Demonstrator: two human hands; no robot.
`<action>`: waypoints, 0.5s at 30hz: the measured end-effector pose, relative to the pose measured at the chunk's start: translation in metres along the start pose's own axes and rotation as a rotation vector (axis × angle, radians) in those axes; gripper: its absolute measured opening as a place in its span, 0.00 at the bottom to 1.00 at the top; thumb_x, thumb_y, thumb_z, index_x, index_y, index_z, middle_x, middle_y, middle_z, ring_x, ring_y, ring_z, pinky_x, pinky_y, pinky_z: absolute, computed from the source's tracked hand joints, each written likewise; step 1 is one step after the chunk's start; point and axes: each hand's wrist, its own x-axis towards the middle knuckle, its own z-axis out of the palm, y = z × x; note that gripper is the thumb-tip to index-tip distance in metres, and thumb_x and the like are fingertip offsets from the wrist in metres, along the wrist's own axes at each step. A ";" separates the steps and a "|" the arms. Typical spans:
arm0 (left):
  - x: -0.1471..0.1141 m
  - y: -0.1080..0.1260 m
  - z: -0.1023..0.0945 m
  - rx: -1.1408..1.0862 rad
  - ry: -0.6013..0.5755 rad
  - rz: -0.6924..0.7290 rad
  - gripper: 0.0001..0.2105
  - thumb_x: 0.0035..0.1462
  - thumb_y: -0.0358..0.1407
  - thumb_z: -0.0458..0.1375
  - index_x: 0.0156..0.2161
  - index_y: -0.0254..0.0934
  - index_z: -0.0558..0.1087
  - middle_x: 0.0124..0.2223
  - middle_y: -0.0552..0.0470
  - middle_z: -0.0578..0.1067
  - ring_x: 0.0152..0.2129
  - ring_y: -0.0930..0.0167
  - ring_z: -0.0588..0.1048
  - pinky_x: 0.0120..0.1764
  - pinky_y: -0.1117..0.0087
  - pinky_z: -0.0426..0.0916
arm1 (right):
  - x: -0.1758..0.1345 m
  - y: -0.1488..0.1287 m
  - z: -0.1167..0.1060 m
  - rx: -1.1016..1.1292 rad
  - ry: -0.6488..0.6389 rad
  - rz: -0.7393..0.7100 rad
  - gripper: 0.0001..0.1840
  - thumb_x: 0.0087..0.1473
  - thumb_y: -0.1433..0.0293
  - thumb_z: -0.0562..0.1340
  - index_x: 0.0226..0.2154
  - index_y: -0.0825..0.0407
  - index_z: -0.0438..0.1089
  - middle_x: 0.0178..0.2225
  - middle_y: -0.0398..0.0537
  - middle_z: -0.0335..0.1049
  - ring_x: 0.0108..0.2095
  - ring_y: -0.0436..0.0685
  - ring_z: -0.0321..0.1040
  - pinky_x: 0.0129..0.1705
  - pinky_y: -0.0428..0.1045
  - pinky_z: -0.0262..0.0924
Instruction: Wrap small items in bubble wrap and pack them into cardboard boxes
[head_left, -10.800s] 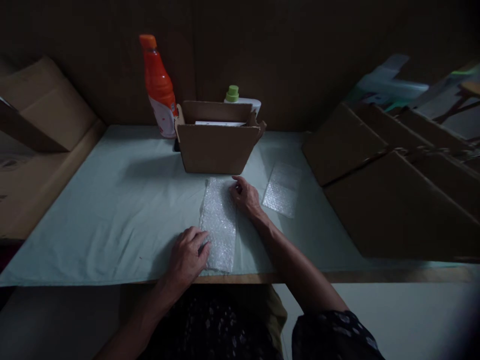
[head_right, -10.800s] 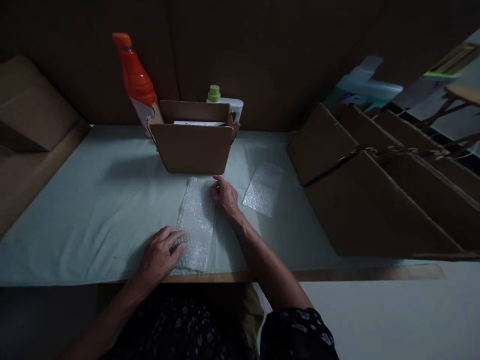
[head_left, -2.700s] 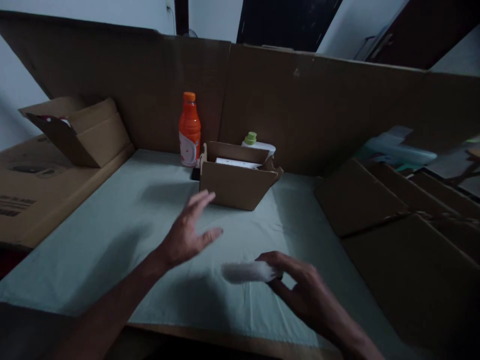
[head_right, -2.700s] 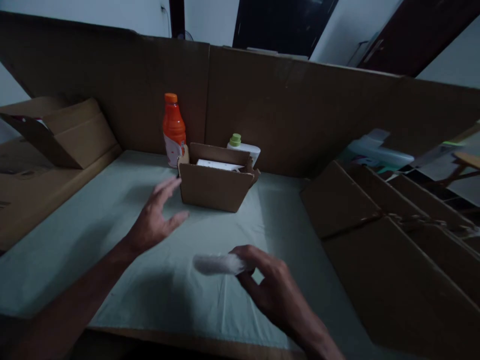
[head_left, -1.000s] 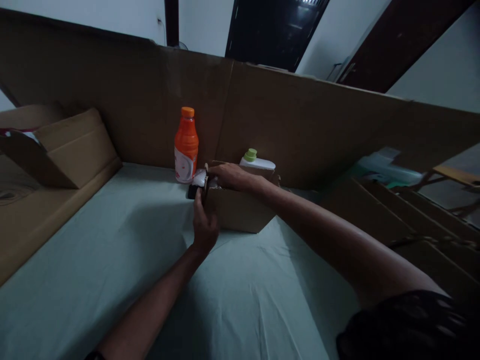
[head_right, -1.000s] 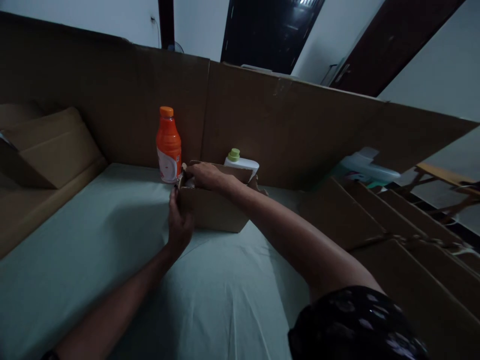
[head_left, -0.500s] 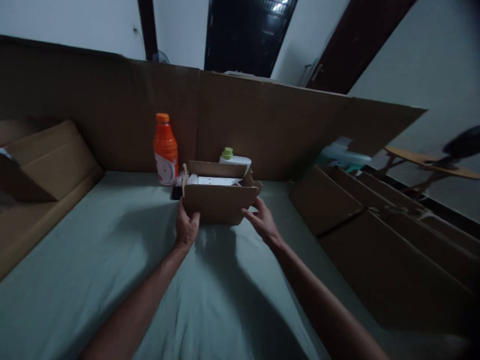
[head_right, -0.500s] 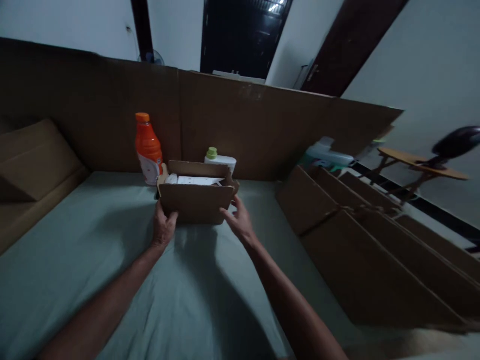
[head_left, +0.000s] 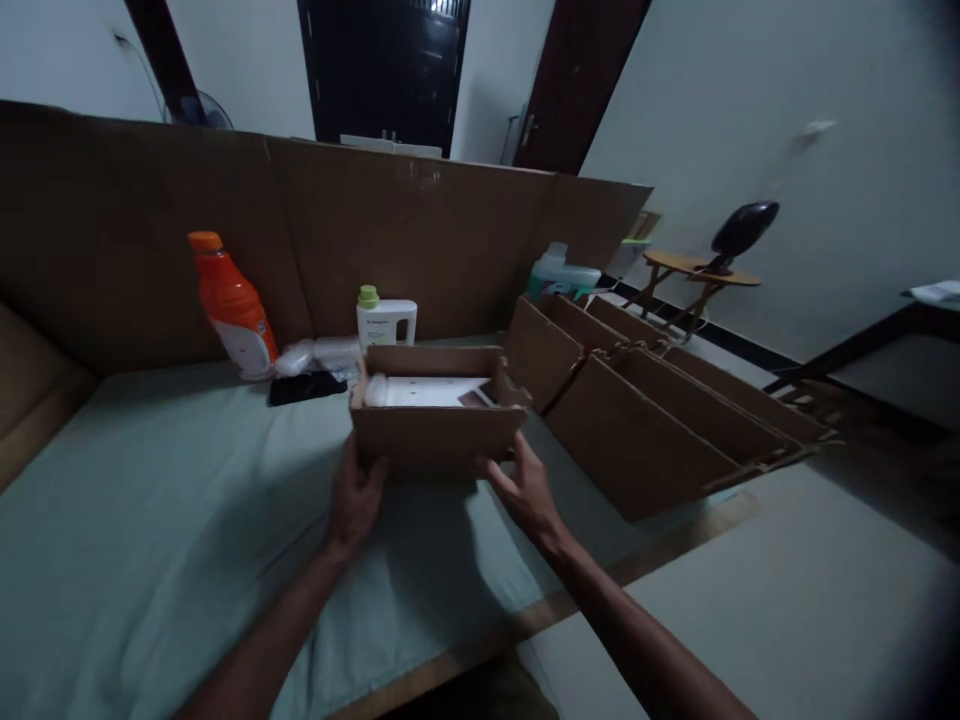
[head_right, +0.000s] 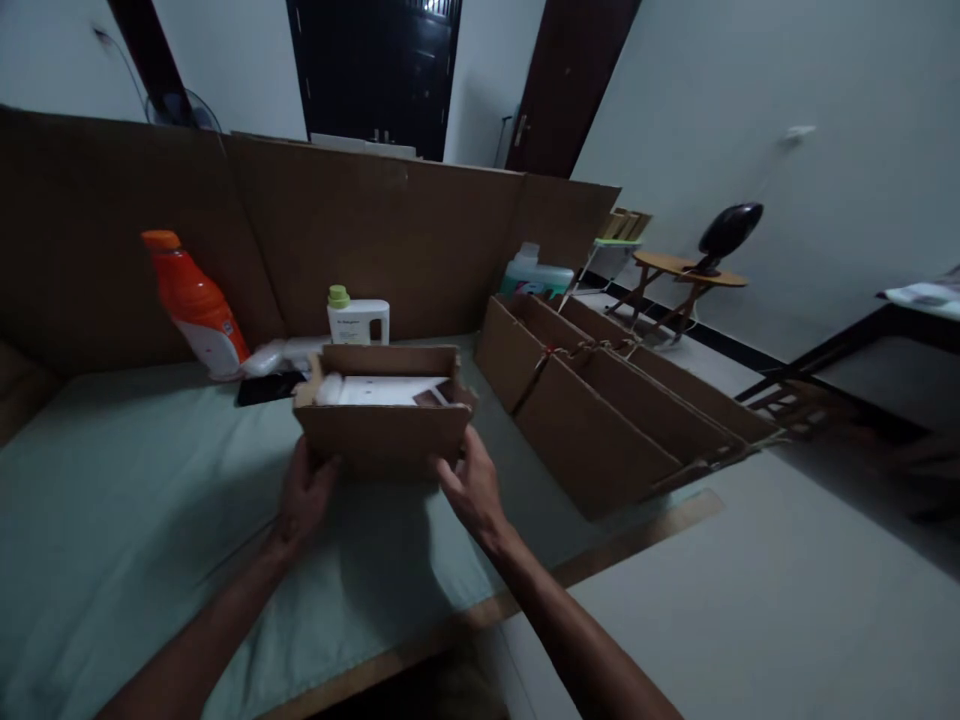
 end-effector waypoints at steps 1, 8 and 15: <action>0.003 0.000 0.014 -0.033 -0.066 0.008 0.24 0.57 0.43 0.58 0.57 0.37 0.66 0.53 0.44 0.76 0.49 0.61 0.76 0.52 0.61 0.71 | -0.010 0.008 -0.011 -0.019 0.063 0.004 0.25 0.54 0.63 0.62 0.55 0.50 0.66 0.50 0.55 0.73 0.47 0.65 0.71 0.50 0.58 0.68; 0.053 -0.004 0.079 -0.125 -0.367 0.076 0.27 0.51 0.37 0.56 0.58 0.34 0.66 0.50 0.45 0.76 0.48 0.61 0.74 0.53 0.59 0.68 | -0.055 0.044 -0.029 -0.019 0.252 0.099 0.30 0.56 0.62 0.62 0.61 0.46 0.61 0.54 0.56 0.70 0.53 0.67 0.69 0.54 0.62 0.67; 0.023 -0.001 0.082 -0.038 -0.264 0.043 0.26 0.58 0.39 0.55 0.61 0.38 0.61 0.56 0.43 0.74 0.55 0.59 0.72 0.57 0.57 0.67 | -0.026 0.075 -0.032 0.064 0.217 0.060 0.37 0.55 0.62 0.62 0.66 0.47 0.56 0.61 0.56 0.65 0.61 0.68 0.64 0.61 0.66 0.61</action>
